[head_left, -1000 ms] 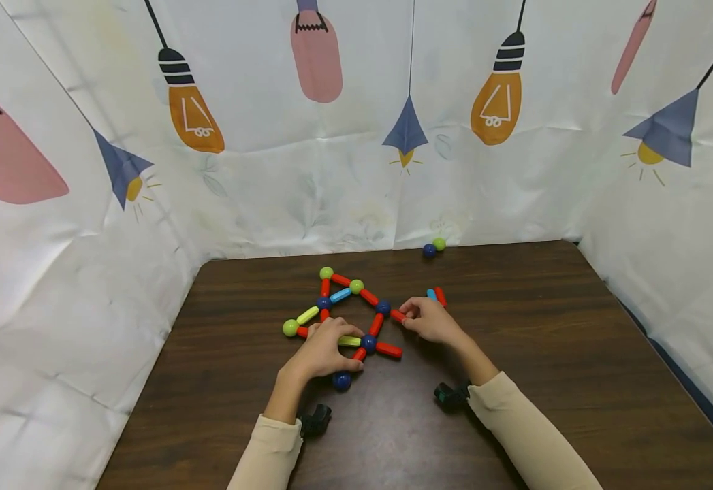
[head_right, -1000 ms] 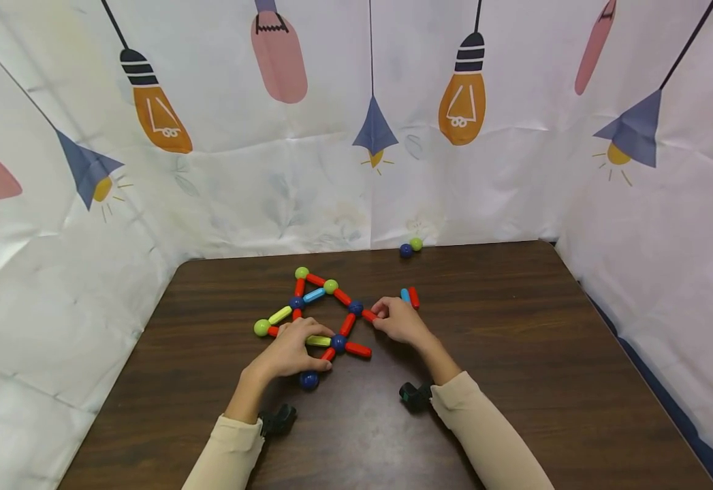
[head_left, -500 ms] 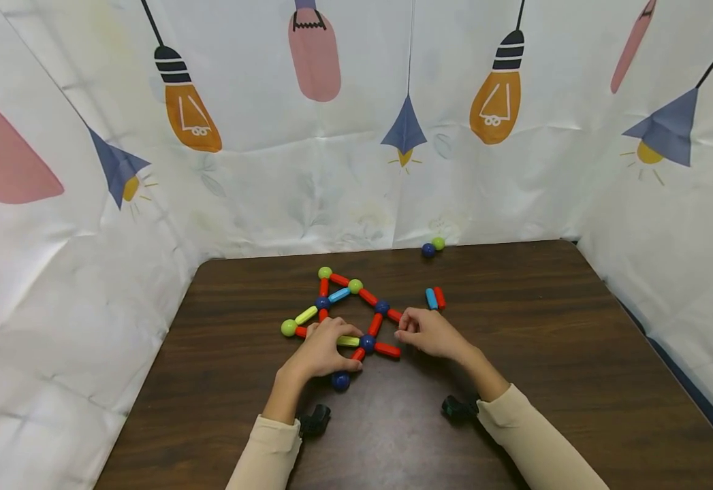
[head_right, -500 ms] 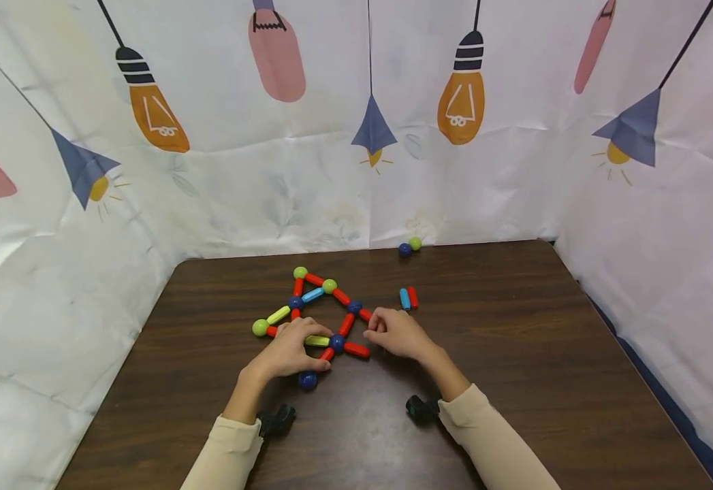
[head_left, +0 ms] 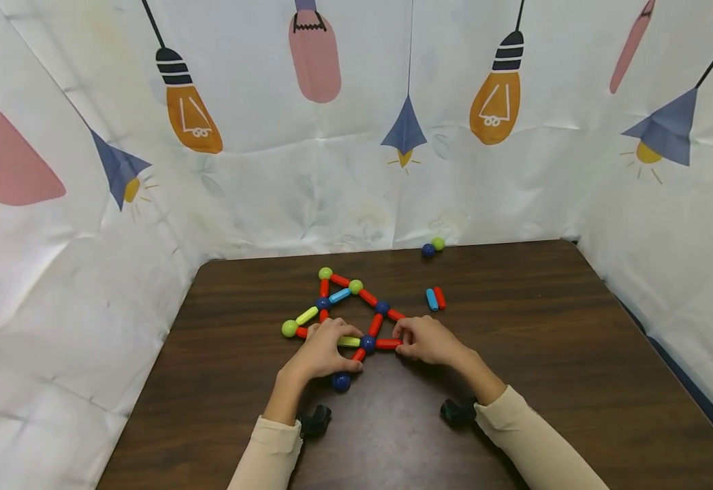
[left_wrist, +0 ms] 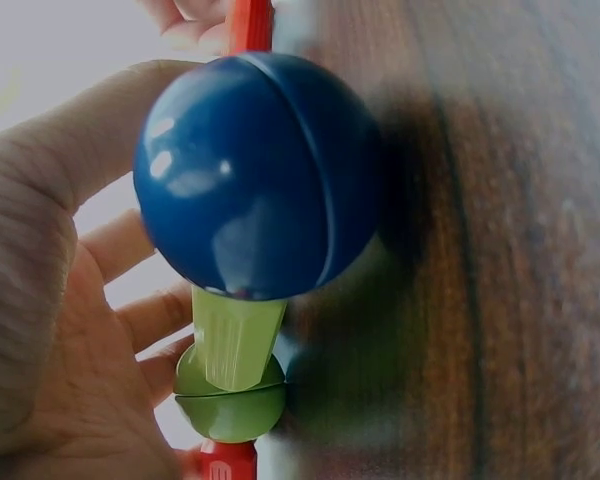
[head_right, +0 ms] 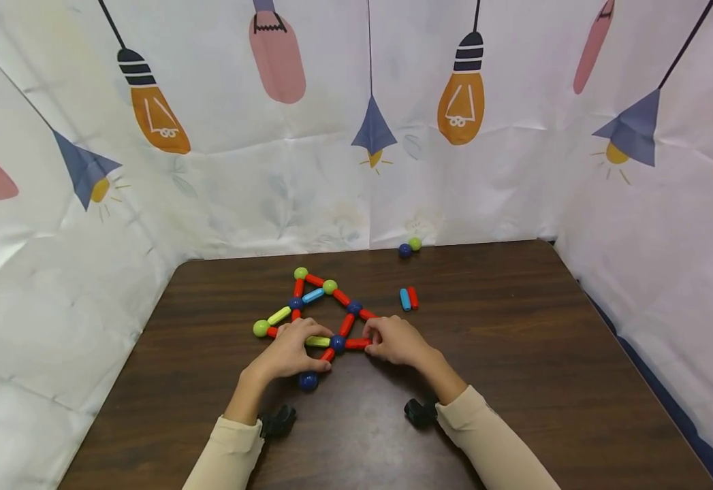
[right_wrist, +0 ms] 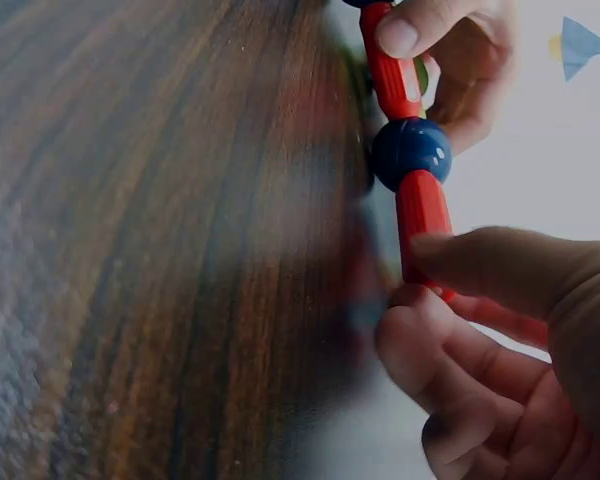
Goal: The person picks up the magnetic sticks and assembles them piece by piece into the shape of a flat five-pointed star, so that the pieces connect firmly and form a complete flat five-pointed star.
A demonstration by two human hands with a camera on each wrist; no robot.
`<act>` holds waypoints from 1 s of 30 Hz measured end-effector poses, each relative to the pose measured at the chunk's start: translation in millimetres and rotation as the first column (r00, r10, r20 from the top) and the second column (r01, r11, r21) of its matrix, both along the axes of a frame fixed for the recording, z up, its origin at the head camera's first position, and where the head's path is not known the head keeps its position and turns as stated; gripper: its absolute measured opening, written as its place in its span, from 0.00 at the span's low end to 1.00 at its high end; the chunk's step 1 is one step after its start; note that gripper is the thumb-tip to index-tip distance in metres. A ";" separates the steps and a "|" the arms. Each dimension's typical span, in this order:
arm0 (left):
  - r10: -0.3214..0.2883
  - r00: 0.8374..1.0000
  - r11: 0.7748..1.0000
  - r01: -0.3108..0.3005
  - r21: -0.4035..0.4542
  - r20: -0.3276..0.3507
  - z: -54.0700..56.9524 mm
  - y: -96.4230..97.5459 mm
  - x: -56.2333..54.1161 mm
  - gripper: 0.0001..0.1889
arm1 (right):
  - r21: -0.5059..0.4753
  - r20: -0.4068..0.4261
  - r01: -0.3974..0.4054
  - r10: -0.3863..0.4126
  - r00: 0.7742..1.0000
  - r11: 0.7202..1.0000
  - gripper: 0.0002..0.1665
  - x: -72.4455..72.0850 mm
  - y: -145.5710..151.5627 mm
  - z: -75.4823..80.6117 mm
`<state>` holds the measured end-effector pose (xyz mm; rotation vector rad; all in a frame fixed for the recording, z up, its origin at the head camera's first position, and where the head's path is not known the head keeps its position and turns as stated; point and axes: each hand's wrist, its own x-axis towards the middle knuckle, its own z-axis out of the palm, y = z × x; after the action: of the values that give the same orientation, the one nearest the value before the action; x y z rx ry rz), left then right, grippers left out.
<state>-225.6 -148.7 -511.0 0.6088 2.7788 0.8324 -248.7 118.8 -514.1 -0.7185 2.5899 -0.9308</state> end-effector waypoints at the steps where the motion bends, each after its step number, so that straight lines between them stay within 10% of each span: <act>1: 0.000 1.000 1.000 0.000 0.000 0.000 0.1 0.0 -0.1 0.26 | -0.014 -0.002 0.009 -0.009 1.000 1.000 0.08 -0.6 0.3 0.0; 14: -0.005 1.000 1.000 0.005 0.006 0.012 1.8 -0.8 1.1 0.26 | -0.122 -0.039 0.200 -0.206 0.978 0.972 0.09 -20.4 19.2 -2.0; 30: -0.005 1.000 1.000 0.004 0.015 0.012 3.7 -0.4 1.8 0.25 | -0.166 0.131 0.214 -0.193 0.972 0.963 0.09 -22.3 8.8 -10.1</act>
<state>-223.8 -149.1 -507.3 0.6102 2.7615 0.8542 -271.0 127.6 -524.2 -0.4311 2.5359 -1.2422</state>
